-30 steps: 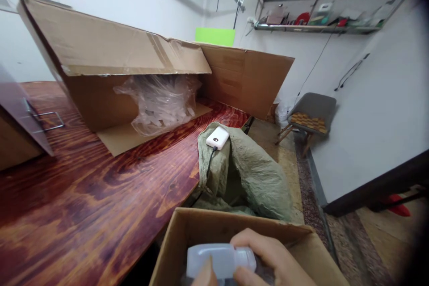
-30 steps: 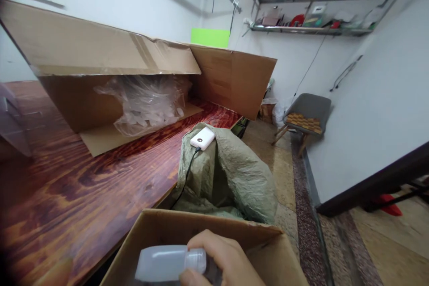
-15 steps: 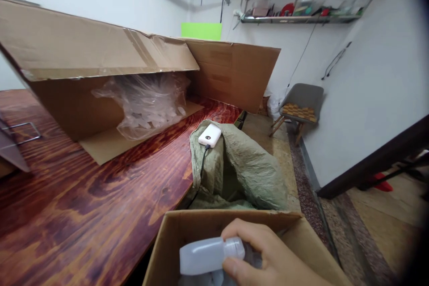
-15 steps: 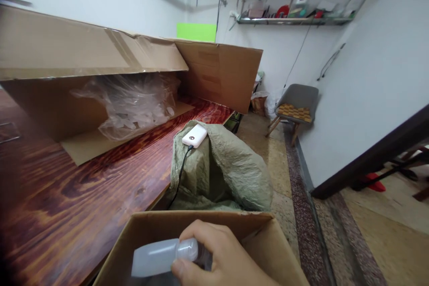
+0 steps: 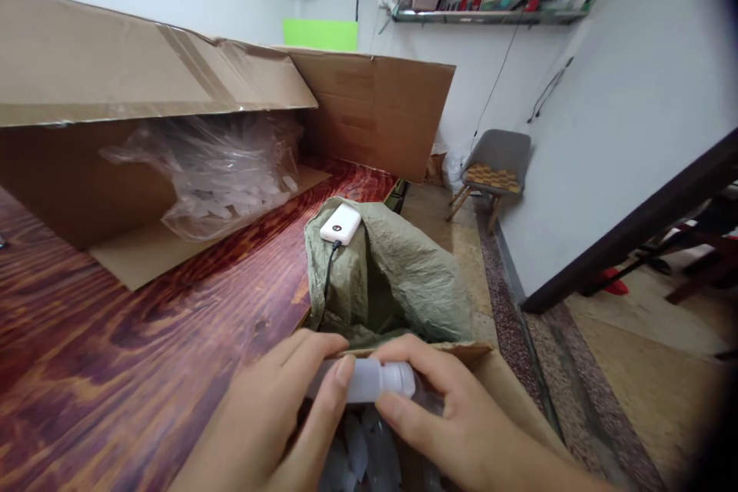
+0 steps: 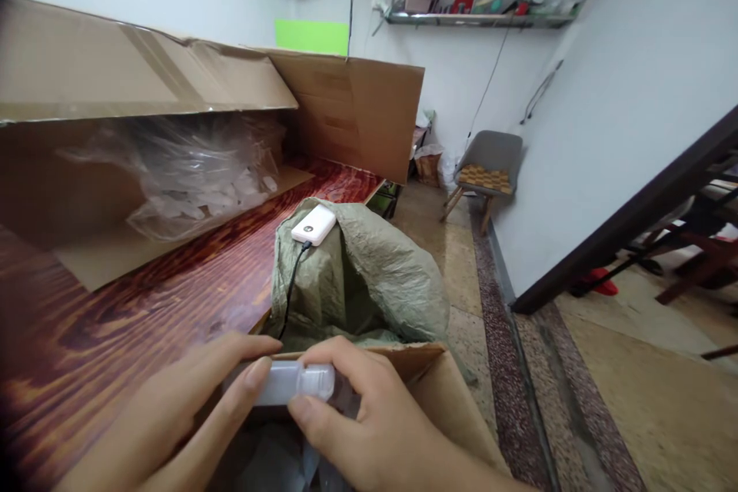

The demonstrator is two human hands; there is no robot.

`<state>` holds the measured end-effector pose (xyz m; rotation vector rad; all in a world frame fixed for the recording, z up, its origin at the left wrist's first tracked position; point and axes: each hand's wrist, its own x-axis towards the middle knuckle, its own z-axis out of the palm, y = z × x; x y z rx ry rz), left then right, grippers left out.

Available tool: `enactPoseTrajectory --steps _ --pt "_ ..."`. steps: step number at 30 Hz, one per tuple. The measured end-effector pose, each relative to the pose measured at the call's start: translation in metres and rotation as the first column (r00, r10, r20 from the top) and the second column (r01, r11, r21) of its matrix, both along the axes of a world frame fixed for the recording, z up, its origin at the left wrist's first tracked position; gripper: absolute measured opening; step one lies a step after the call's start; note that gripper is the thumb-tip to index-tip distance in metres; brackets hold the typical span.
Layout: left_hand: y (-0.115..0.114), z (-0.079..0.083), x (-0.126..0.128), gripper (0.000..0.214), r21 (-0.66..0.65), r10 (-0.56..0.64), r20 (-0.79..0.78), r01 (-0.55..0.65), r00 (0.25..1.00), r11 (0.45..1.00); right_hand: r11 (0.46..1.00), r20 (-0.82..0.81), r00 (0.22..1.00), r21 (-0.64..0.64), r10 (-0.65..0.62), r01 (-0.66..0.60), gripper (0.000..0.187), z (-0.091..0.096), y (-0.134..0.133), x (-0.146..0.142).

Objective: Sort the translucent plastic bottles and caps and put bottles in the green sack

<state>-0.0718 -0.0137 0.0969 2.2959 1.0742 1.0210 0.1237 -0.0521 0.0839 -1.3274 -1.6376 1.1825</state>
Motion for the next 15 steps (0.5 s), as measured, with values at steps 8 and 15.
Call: enactPoseTrajectory --steps 8,15 --pt "-0.004 0.002 0.009 0.042 -0.042 -0.026 -0.026 0.025 0.999 0.999 0.983 0.075 0.981 0.011 0.181 -0.182 0.048 0.000 0.001 0.003" --pt "-0.005 -0.011 0.009 0.025 0.029 -0.036 0.021 0.036 0.999 0.999 0.967 0.083 0.989 -0.237 0.121 -0.098 0.027 0.008 0.002 0.002"
